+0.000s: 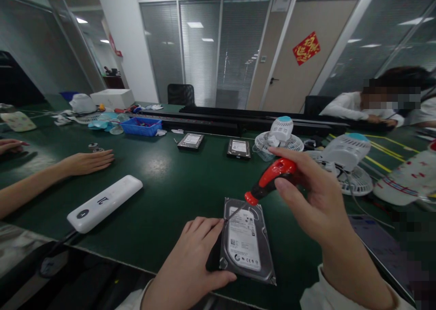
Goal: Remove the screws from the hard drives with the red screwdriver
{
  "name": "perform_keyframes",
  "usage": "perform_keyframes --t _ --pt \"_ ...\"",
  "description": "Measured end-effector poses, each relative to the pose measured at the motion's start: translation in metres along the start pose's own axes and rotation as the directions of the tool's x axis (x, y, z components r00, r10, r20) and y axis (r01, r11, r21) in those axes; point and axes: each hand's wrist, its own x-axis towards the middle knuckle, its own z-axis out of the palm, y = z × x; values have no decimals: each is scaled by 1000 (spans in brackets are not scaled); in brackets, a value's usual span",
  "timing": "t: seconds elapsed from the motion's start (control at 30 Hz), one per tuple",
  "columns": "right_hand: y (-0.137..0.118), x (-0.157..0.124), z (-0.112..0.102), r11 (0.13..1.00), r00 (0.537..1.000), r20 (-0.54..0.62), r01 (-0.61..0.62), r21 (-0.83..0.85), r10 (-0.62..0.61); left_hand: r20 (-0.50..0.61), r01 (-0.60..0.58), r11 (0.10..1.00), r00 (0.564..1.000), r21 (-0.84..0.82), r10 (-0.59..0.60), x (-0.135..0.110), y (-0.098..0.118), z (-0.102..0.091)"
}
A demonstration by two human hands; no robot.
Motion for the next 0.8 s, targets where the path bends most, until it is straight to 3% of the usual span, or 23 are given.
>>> perform_keyframes --t 0.13,0.33,0.5,0.7,0.8 --pt "-4 1 0 996 995 -58 -82 -24 81 4 9 1000 1000 6 -9 0 -1 0" --pt "-3 1 -4 998 998 46 47 -41 -45 44 29 1000 999 1 -29 1 2 -2" --pt "-2 1 -1 998 1000 4 -25 -55 25 46 43 999 998 -2 -43 2 2 -2" --pt "2 1 -2 998 996 68 60 -25 -58 35 18 1000 999 -16 -18 2 1 -2" --pt "2 1 -2 999 999 29 18 -44 -16 30 14 1000 999 -20 -13 2 2 -2"
